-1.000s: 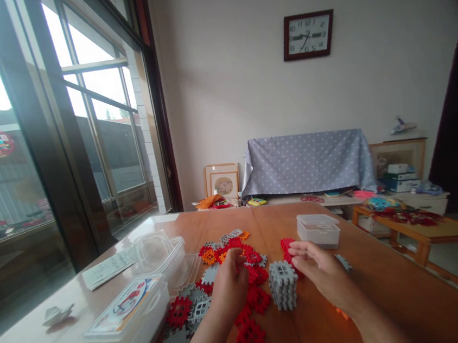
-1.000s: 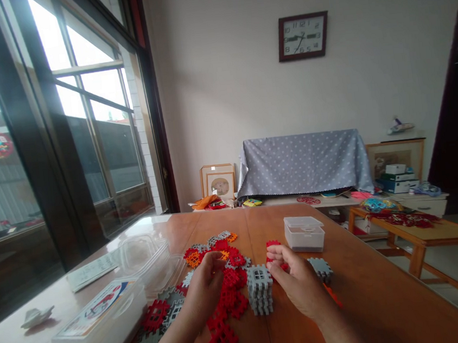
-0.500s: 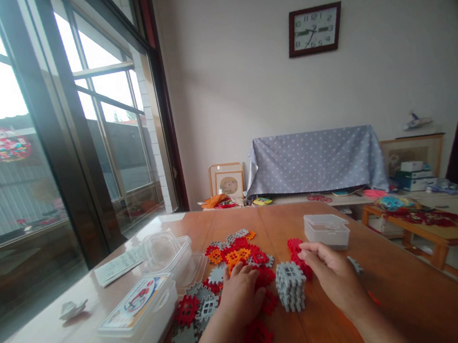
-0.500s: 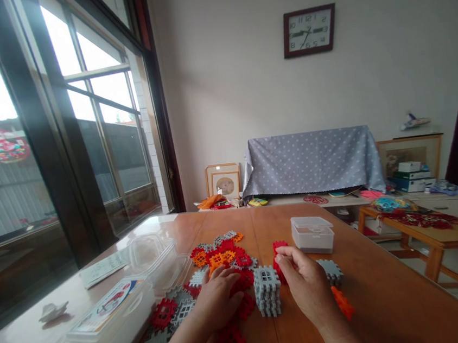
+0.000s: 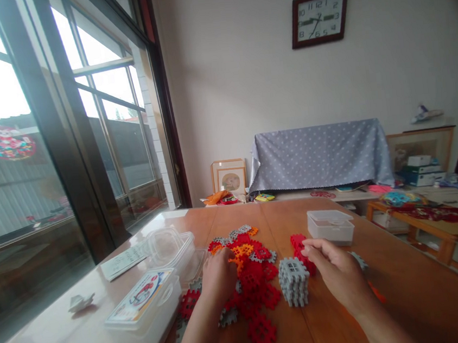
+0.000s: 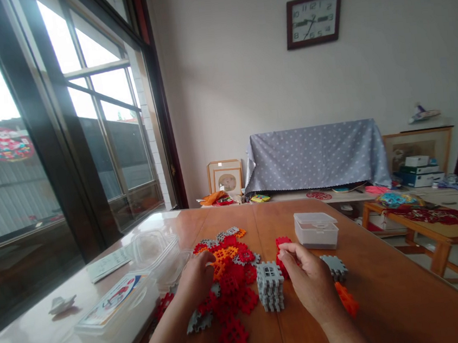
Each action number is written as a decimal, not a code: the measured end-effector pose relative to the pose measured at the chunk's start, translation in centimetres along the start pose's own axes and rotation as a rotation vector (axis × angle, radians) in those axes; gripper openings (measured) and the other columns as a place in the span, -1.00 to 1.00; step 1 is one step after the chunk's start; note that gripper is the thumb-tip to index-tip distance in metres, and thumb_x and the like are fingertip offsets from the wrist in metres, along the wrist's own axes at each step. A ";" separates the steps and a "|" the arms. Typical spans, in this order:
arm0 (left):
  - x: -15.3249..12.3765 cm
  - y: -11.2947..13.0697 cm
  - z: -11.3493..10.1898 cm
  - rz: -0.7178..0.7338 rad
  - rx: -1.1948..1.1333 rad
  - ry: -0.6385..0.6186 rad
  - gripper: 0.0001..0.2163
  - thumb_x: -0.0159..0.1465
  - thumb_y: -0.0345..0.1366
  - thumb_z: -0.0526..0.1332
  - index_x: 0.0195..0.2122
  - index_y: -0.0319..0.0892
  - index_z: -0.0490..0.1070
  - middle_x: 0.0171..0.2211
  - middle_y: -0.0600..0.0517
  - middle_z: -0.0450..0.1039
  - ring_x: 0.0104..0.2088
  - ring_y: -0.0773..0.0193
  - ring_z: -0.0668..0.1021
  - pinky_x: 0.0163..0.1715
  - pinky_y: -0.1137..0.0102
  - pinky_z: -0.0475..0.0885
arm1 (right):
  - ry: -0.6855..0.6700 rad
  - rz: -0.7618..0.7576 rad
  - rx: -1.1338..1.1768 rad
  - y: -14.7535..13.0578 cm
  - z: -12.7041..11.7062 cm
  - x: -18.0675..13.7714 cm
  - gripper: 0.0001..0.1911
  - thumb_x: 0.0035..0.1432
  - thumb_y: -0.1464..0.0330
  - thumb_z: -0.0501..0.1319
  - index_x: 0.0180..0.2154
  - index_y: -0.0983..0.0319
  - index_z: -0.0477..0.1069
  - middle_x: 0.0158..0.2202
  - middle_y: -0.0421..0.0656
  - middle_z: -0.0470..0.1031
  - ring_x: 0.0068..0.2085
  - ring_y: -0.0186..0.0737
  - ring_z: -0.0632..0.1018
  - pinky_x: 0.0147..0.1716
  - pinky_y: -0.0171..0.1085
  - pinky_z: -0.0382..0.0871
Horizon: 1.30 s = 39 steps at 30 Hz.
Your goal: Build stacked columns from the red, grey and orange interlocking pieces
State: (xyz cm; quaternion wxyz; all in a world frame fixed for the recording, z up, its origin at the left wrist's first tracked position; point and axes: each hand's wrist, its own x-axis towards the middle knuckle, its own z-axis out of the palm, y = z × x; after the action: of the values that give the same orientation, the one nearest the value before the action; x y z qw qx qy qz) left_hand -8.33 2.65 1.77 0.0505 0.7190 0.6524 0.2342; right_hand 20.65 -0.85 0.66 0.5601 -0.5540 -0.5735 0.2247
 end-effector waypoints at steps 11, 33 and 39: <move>0.1 -2.5 0.1 -0.199 0.194 -0.137 -0.64 0.20 -0.41 0.11 0.03 -0.12 0.41 0.03 -0.15 0.55 0.05 -0.01 0.54 -0.06 0.23 0.40 | -0.006 -0.039 -0.039 -0.8 0.1 -0.4 -0.58 0.20 0.01 0.18 -0.12 0.17 0.56 -0.22 -0.14 0.67 -0.18 -0.07 0.62 -0.20 -0.24 0.45; -0.2 0.2 0.5 -0.026 -0.023 -0.016 -0.69 0.27 -0.35 0.12 0.02 -0.09 0.46 0.00 -0.06 0.58 0.04 0.10 0.55 -0.02 0.35 0.37 | 0.023 0.003 -0.006 -0.4 0.2 -0.3 -0.54 0.19 0.00 0.18 -0.09 0.19 0.56 -0.22 -0.10 0.68 -0.18 -0.05 0.64 -0.17 -0.20 0.48; -0.2 0.5 0.6 -0.018 -0.114 -0.008 -0.72 0.26 -0.37 0.11 -0.03 -0.10 0.48 -0.02 -0.05 0.59 0.01 0.13 0.56 -0.07 0.40 0.37 | 0.030 0.011 -0.038 -0.1 0.7 -0.4 -0.54 0.20 -0.01 0.18 -0.10 0.18 0.56 -0.25 -0.12 0.68 -0.22 -0.06 0.64 -0.23 -0.22 0.47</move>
State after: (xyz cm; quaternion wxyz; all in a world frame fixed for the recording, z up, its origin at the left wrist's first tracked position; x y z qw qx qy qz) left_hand -7.66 2.52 1.41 0.0963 0.7102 0.6440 0.2675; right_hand 19.85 -1.00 0.42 0.5567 -0.5710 -0.5661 0.2086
